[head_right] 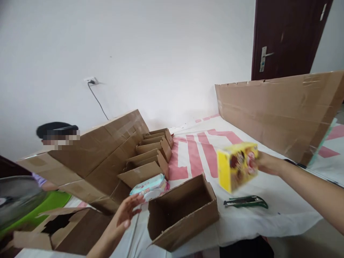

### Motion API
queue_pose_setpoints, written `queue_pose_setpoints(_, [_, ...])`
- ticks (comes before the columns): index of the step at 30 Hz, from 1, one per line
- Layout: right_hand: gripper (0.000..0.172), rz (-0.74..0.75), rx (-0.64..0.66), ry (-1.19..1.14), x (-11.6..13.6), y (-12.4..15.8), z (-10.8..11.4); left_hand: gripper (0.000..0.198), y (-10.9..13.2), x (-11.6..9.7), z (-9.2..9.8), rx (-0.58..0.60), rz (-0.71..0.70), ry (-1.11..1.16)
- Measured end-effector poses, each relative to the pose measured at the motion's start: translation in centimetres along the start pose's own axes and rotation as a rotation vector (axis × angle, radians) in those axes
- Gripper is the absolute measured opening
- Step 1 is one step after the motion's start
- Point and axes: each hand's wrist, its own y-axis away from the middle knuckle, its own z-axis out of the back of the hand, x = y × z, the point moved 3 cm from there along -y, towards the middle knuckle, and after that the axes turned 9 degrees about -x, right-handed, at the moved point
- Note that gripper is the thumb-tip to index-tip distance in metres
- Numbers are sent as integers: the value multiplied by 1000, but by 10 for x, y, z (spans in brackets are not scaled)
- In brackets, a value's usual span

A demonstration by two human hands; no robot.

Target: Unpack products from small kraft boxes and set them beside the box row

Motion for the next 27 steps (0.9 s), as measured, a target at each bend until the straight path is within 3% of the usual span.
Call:
queue_pose_setpoints(2, [66,-78,-26,80,-34,27,11,104,25,37,2,56,64,-51])
queue_pose_setpoints(4, [72,-194,190,99,-61,45,-5,121,46,58,-13,127,56,-121])
queue_pose_setpoints(7, [67,-295,548,46,-79,53,-56,130,60,63,-46,128,24,-204])
queue_pose_setpoints(10, [64,-229,677,14,-83,45,-111,102,56,63,-63,92,97,-163])
queue_pose_setpoints(12, [65,-160,655,-25,-90,37,-146,80,49,67,-52,-15,157,-109])
queue_pose_setpoints(15, [67,-117,615,-91,-113,29,-197,65,40,72,-12,-208,188,-114])
queue_pose_setpoints(17, [71,-78,595,-89,-132,23,-230,63,37,72,17,-283,198,-150])
queue_pose_setpoints(20, [76,12,549,-64,-158,15,-272,72,38,67,54,-510,173,-194])
queue_pose_setpoints(23, [83,87,529,-64,-177,12,-294,82,48,68,73,-728,130,-298])
queue_pose_setpoints(27, [69,151,510,-81,-195,18,-293,80,74,84,66,-928,149,-593])
